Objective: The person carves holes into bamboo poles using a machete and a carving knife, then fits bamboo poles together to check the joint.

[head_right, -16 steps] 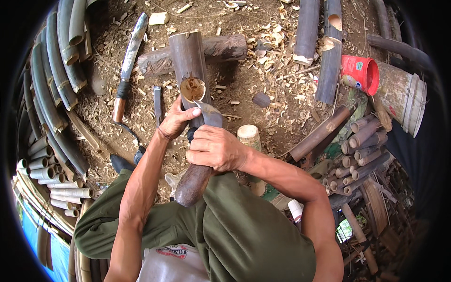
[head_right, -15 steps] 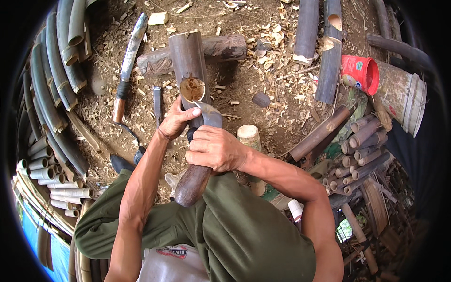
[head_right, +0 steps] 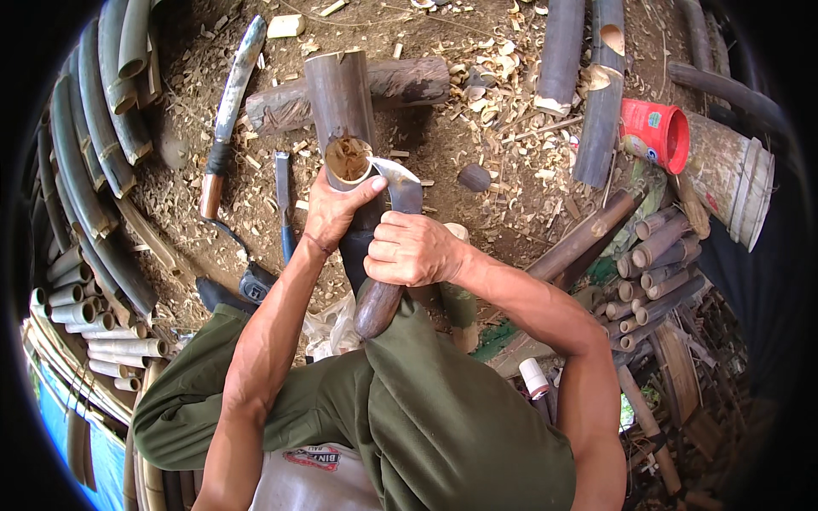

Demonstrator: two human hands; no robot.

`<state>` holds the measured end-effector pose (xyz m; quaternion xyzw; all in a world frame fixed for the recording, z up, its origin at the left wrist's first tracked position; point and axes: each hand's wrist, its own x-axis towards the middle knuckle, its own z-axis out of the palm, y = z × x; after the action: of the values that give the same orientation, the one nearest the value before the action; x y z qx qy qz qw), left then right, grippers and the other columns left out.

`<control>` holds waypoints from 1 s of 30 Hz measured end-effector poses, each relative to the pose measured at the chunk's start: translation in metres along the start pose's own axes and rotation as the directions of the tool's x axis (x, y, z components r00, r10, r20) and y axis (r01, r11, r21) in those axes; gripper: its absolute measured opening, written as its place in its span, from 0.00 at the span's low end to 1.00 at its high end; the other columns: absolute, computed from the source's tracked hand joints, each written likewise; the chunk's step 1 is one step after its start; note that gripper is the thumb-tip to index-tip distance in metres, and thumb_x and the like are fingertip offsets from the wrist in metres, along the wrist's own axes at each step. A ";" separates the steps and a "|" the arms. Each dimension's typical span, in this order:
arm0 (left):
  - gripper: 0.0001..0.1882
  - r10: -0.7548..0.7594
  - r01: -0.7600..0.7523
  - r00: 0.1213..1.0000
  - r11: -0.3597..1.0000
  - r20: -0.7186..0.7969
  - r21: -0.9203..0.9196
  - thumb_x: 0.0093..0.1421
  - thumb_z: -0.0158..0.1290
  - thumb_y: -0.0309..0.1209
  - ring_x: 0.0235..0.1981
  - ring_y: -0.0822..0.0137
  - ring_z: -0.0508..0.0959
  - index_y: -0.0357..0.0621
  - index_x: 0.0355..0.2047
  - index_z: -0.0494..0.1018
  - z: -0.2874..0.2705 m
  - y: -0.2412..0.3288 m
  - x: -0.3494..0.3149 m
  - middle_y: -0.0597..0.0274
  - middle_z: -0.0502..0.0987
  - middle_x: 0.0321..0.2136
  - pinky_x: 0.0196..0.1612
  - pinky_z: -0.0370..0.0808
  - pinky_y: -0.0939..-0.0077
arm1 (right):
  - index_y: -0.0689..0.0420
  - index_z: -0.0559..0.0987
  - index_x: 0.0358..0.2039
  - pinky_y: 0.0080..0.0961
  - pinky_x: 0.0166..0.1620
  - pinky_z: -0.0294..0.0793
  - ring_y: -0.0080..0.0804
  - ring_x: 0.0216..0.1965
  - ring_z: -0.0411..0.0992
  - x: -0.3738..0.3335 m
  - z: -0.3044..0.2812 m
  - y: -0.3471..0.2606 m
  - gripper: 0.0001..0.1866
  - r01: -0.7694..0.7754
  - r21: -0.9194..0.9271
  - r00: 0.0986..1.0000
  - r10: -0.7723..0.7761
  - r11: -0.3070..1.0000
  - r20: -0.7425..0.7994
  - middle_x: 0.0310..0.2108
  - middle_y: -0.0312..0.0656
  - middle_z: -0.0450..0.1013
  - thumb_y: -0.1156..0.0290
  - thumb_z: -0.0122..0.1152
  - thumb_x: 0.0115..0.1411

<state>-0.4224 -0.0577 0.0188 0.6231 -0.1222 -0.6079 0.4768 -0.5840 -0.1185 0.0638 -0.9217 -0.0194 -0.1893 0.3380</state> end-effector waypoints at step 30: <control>0.32 -0.063 0.086 0.992 0.968 0.106 -0.235 0.58 0.64 0.40 0.46 0.72 0.74 0.41 0.58 0.65 -0.022 -0.015 -0.018 0.64 0.75 0.45 0.53 0.71 0.74 | 0.58 0.73 0.23 0.29 0.31 0.67 0.30 0.23 0.63 0.034 0.003 0.014 0.10 0.176 0.253 0.979 -0.196 0.951 0.053 0.20 0.33 0.59 0.68 0.60 0.40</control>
<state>-0.4142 -0.0269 0.0146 0.5349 -0.0476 -0.6654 0.5186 -0.5489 -0.1305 0.0649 -0.8732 -0.1426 -0.1806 0.4296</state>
